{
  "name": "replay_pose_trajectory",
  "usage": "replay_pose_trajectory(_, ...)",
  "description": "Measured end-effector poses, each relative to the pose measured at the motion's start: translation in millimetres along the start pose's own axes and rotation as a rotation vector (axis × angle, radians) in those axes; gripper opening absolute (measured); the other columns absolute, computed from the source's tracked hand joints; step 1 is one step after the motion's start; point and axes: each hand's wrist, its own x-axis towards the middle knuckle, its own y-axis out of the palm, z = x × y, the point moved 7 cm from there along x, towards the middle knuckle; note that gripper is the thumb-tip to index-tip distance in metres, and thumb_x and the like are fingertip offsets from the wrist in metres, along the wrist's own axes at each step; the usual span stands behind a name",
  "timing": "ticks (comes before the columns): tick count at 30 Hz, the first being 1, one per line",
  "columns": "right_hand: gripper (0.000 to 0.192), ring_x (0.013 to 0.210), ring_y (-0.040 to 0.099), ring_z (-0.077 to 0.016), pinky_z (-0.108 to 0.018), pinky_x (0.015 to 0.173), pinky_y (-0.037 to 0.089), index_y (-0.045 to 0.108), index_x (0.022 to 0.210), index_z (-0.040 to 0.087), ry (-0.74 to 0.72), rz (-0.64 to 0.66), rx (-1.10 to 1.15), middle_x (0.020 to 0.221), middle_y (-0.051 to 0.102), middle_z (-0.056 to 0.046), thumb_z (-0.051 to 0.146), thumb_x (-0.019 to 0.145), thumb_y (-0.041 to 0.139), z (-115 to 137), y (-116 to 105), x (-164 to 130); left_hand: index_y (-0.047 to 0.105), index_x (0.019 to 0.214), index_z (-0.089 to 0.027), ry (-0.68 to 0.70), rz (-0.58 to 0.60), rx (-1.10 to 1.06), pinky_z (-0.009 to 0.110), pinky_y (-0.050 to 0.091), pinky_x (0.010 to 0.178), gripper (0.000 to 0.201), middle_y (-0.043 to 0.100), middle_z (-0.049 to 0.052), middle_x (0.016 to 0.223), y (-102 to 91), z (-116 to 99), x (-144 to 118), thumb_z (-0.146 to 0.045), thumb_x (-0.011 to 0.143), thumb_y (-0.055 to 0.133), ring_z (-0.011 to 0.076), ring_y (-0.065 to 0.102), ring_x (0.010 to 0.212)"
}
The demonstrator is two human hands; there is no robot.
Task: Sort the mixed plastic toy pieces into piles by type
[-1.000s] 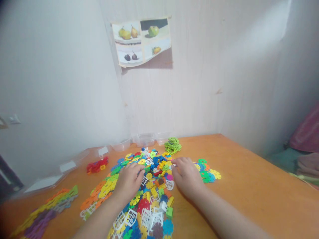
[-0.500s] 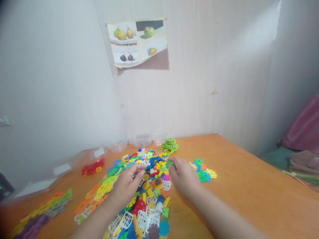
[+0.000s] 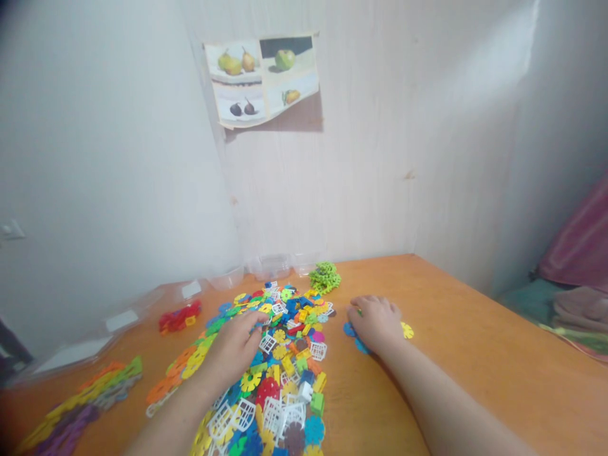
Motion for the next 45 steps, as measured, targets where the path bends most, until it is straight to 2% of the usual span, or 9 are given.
replay_pose_trajectory(4,0.045,0.124,0.051,-0.0329,-0.058,0.102,0.031,0.068,0.119,0.032,-0.107,0.045,-0.046,0.131,0.063,-0.008,0.054,0.088,0.045,11,9,-4,0.066,0.105,-0.022,-0.136,-0.087,-0.039,0.033,0.046,0.09,0.027,0.07,0.006,0.112,-19.1,27,2,-0.02,0.09,0.044,0.0217,0.063,0.108)
replay_pose_trajectory(12,0.044,0.121,0.053,-0.0376,-0.065,0.094,0.034,0.068,0.119,0.025,0.023,0.039,-0.065,0.13,0.064,-0.014,0.041,0.093,0.037,-23,16,7,0.067,0.1,-0.021,-0.315,-0.031,-0.119,0.027,0.044,0.071,0.025,0.073,0.003,0.092,-26.5,56,-1,-0.028,0.09,0.045,0.0193,0.066,0.086)
replay_pose_trajectory(16,0.04,0.121,0.053,-0.0365,-0.065,0.095,0.034,0.069,0.115,0.026,0.002,0.037,-0.06,0.128,0.065,-0.013,0.04,0.091,0.04,-16,16,5,0.067,0.1,-0.021,-0.238,0.005,-0.107,0.028,0.045,0.077,0.022,0.073,0.004,0.097,-16.2,51,0,-0.028,0.089,0.049,0.0199,0.065,0.092)
replay_pose_trajectory(21,0.038,0.119,0.055,-0.0346,-0.063,0.097,0.032,0.07,0.113,0.026,-0.076,-0.005,-0.068,0.12,0.068,-0.013,0.04,0.091,0.043,6,7,-3,0.066,0.114,-0.023,-0.077,0.053,0.119,0.039,0.04,0.097,0.031,0.067,0.008,0.119,-1.8,33,-1,-0.027,0.085,0.057,0.0267,0.058,0.114)
replay_pose_trajectory(25,0.036,0.117,0.055,-0.0333,-0.057,0.099,0.032,0.072,0.108,0.024,-0.132,-0.046,-0.04,0.116,0.07,-0.012,0.039,0.091,0.044,21,1,-10,0.068,0.112,-0.023,-0.069,0.102,0.216,0.039,0.041,0.094,0.028,0.067,0.01,0.117,4.7,29,-2,-0.029,0.087,0.056,0.0269,0.058,0.11)
replay_pose_trajectory(33,0.031,0.107,0.06,-0.0262,-0.04,0.095,0.038,0.072,0.105,0.024,-0.31,-0.073,0.067,0.106,0.071,-0.009,0.034,0.093,0.046,49,2,-24,0.071,0.102,-0.025,-0.085,0.117,0.291,0.037,0.041,0.084,0.023,0.066,0.009,0.105,0.1,26,0,-0.026,0.087,0.054,0.0262,0.059,0.1)
replay_pose_trajectory(37,0.03,0.104,0.061,-0.0239,-0.035,0.094,0.039,0.073,0.104,0.023,-0.353,-0.067,0.108,0.104,0.071,-0.008,0.03,0.093,0.046,53,2,-25,0.071,0.092,-0.025,-0.091,0.095,0.307,0.037,0.039,0.082,0.019,0.066,0.008,0.1,-3.2,23,-1,-0.028,0.089,0.052,0.0262,0.058,0.098)
replay_pose_trajectory(40,0.029,0.104,0.061,-0.0231,-0.034,0.095,0.04,0.073,0.104,0.022,-0.37,-0.079,0.126,0.104,0.072,-0.008,0.028,0.092,0.046,55,3,-24,0.067,0.091,-0.024,-0.108,0.075,0.297,0.037,0.038,0.08,0.016,0.066,0.007,0.101,-3.2,24,-1,-0.037,0.085,0.06,0.0272,0.058,0.098)
replay_pose_trajectory(45,0.028,0.104,0.061,-0.0225,-0.033,0.095,0.041,0.072,0.103,0.021,-0.394,-0.079,0.151,0.103,0.072,-0.007,0.026,0.091,0.047,57,4,-26,0.062,0.089,-0.024,-0.109,0.056,0.323,0.037,0.036,0.081,0.008,0.067,0.004,0.097,-1.3,22,-1,-0.03,0.084,0.059,0.0261,0.058,0.097)
